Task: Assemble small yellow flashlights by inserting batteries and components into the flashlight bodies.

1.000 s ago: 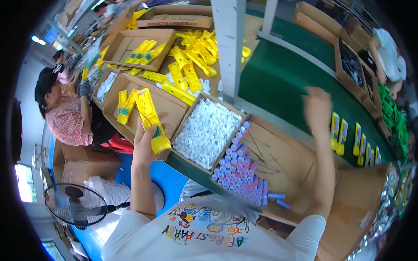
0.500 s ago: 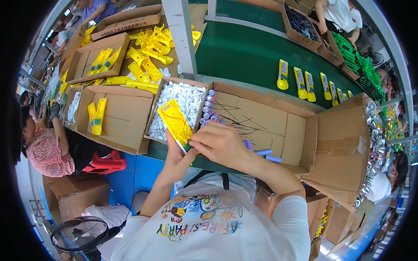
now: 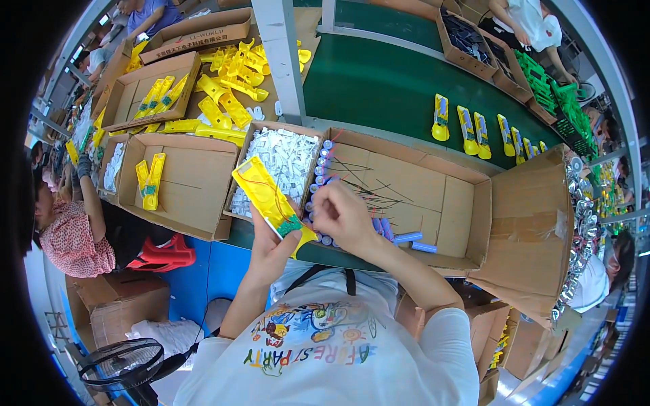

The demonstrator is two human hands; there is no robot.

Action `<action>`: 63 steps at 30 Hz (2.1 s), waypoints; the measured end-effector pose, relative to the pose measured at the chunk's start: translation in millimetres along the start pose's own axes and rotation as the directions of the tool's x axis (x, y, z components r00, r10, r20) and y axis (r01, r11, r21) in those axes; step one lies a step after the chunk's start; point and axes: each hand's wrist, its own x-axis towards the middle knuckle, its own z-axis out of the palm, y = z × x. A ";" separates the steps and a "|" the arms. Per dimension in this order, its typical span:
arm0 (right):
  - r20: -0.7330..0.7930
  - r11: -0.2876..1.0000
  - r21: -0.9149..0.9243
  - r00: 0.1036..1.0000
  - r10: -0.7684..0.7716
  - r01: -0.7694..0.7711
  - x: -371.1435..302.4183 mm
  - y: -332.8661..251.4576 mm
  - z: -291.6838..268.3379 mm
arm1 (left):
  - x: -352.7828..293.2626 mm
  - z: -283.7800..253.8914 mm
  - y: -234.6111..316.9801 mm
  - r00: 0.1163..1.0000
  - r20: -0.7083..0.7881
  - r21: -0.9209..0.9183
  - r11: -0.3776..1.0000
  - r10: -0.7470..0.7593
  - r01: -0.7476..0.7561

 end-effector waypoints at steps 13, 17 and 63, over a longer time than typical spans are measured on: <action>0.039 0.870 -0.347 0.933 -0.359 0.349 -4.7 -18.4 10.5 | 2.8 -7.7 -21.0 0.996 0.043 0.189 0.979 0.076 -0.083; 0.005 0.854 -0.390 0.928 -0.372 0.344 -3.8 -17.8 13.9 | 2.5 -3.1 -19.8 0.989 0.090 0.207 0.970 0.114 -0.130; -0.076 0.865 -0.404 0.931 -0.356 0.298 -23.9 -30.1 27.9 | -5.4 -10.6 -20.6 0.995 0.048 -0.215 0.971 -0.093 0.101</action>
